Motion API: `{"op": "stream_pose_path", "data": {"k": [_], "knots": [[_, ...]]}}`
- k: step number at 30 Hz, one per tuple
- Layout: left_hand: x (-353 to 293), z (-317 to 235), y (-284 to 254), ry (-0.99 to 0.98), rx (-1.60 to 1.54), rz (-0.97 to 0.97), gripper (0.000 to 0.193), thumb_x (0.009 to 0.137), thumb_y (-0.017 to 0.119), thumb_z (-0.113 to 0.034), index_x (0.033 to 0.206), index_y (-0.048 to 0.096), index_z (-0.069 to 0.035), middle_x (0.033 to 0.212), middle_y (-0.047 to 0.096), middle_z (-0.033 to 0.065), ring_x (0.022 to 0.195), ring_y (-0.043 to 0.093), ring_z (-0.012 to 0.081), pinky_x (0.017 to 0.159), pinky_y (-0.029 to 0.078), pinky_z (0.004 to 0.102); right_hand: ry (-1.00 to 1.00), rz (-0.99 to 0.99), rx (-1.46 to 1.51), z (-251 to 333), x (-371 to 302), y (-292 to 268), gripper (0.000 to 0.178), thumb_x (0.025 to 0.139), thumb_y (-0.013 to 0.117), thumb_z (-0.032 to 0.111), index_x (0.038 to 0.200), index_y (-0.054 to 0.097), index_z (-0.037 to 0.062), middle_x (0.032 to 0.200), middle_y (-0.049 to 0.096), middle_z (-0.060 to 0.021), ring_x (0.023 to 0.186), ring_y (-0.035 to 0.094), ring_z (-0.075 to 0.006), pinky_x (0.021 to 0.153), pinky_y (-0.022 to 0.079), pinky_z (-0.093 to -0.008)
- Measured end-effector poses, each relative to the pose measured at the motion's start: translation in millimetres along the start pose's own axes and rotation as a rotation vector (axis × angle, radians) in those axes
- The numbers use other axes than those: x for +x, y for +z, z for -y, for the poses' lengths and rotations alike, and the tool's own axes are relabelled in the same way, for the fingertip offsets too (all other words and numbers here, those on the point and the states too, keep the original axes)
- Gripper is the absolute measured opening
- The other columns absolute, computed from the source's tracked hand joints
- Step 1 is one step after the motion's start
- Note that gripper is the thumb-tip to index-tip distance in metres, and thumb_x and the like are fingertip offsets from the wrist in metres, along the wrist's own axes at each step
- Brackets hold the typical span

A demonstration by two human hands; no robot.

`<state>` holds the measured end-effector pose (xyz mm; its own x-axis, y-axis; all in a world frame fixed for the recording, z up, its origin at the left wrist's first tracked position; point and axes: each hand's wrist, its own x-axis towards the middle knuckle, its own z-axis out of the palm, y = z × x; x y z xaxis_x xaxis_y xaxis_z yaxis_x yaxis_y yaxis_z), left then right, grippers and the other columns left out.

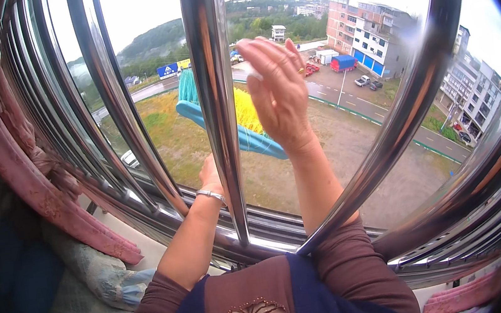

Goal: The person sweeps a tiled floor with a long-handled broom, moving debris into a dustpan. They then brush the broom bristles against a balcony railing to remove trapped debris.

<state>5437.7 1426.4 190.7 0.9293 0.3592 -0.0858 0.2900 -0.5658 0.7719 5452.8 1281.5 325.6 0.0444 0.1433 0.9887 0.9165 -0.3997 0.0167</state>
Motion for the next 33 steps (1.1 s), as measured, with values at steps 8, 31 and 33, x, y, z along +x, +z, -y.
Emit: {"op": "stream_pose_path", "data": {"k": [8, 31, 33], "knots": [[-12.4, -18.3, 6.5, 0.192, 0.225, -0.008, 0.036, 0.083, 0.058, -0.031, 0.108, 0.048, -0.007, 0.101, 0.06, 0.0188, 0.095, 0.06, 0.0361, 0.08, 0.046, 0.045, 1.52, 0.881, -0.69, -124.5, -229.1, -9.5, 0.04, 0.087, 0.045, 0.032, 0.123, 0.052, 0.0157, 0.126, 0.053, -0.0057, 0.12, 0.046, -0.0269, 0.098, 0.023, -0.061], [8.2, 17.9, 40.7, 0.329, 0.216, -0.041, 0.049, 0.078, 0.064, -0.019, 0.122, 0.047, -0.005, 0.097, 0.061, 0.0203, 0.094, 0.059, 0.0361, 0.082, 0.045, 0.0439, 0.118, 0.187, -0.274, -54.0, -19.7, 23.9, 0.035, 0.094, 0.037, 0.035, 0.117, 0.056, 0.0178, 0.117, 0.057, -0.0042, 0.115, 0.047, -0.0246, 0.103, 0.021, -0.0524], [9.0, 5.2, 35.9, 0.369, 0.064, -0.039, 0.046, 0.079, 0.061, -0.022, 0.121, 0.048, -0.009, 0.096, 0.062, 0.0189, 0.093, 0.059, 0.0352, 0.082, 0.045, 0.0424, 0.801, 0.844, -0.429, -98.8, -126.7, 36.0, 0.045, 0.094, 0.026, 0.042, 0.131, 0.044, 0.0235, 0.128, 0.051, -0.0061, 0.123, 0.042, -0.0256, 0.101, 0.01, -0.0652]]}}
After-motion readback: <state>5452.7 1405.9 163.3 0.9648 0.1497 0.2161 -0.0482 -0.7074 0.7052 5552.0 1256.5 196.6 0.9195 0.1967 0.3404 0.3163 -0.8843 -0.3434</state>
